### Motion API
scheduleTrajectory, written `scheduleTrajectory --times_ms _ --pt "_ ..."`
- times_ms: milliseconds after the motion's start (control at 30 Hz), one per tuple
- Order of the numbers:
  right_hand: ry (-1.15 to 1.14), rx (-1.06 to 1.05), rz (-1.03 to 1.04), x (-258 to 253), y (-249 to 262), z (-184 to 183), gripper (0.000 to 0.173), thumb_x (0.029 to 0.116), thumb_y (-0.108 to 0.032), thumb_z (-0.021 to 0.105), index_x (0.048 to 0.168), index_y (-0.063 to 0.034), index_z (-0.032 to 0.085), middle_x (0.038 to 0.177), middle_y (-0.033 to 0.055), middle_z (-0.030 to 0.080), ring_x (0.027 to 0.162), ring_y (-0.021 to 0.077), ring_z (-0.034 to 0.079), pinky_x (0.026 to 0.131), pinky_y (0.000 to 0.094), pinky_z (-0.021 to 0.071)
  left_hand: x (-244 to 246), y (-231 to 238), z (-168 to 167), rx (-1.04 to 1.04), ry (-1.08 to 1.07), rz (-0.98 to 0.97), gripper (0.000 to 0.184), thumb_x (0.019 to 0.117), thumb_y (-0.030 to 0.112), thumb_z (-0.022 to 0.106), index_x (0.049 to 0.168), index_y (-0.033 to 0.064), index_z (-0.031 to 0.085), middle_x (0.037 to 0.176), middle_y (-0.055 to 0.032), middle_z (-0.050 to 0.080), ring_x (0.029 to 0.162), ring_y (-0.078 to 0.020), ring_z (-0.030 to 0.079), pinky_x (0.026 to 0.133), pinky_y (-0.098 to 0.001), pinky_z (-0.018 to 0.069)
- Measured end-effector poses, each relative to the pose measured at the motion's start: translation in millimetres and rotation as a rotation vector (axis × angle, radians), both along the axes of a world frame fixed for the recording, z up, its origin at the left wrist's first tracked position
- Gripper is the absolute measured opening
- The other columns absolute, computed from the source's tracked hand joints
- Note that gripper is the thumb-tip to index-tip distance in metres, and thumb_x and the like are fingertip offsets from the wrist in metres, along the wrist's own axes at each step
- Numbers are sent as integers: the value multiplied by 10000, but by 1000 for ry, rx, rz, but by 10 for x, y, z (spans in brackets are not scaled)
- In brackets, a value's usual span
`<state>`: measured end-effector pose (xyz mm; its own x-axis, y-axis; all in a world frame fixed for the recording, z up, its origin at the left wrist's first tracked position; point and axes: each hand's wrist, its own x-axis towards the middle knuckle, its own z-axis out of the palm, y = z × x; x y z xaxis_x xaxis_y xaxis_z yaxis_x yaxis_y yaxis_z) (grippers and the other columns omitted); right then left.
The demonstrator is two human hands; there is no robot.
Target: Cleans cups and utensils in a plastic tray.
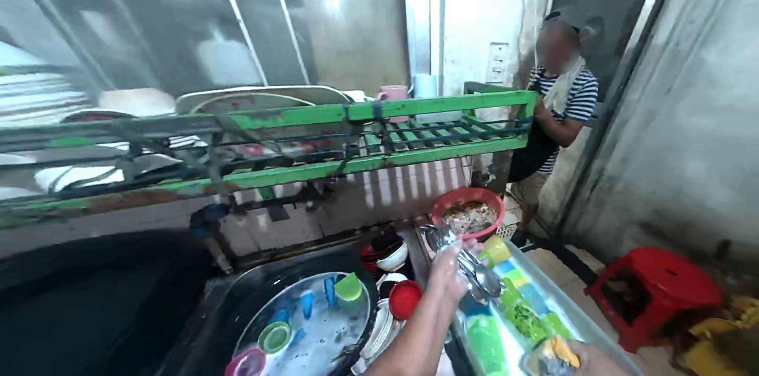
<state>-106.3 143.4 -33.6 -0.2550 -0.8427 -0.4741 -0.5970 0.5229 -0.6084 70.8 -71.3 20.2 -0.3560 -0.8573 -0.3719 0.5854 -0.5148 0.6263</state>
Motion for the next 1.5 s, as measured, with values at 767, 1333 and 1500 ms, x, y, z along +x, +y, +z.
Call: scheduleTrajectory --times_ms 767,1333,1500 --pt "-1573 -717 -352 915 -881 223 473 1036 -376 525 1381 -52 540 1235 143 684 1154 231 659 1015 453 541 -382 743 73 -140 426 180 306 1125 249 332 1145 44 559 886 -113 691 857 -275 721 817 -459 615" --pt "-1653 -945 -764 695 -874 370 368 1087 -260 396 1394 -85 496 1275 176 645 1085 309 686 904 474 589 -323 505 133 73 386 405 170 1060 193 455 998 46 514 800 -115 597 706 -268 654 717 -457 610" --pt "-1596 -1095 -833 398 -830 372 278 1084 -198 363 1293 -90 512 1165 106 696 1039 231 706 818 409 612 -297 423 167 67 400 436 187 1066 205 442 961 65 506 735 -83 563 643 -236 631 707 -462 616"
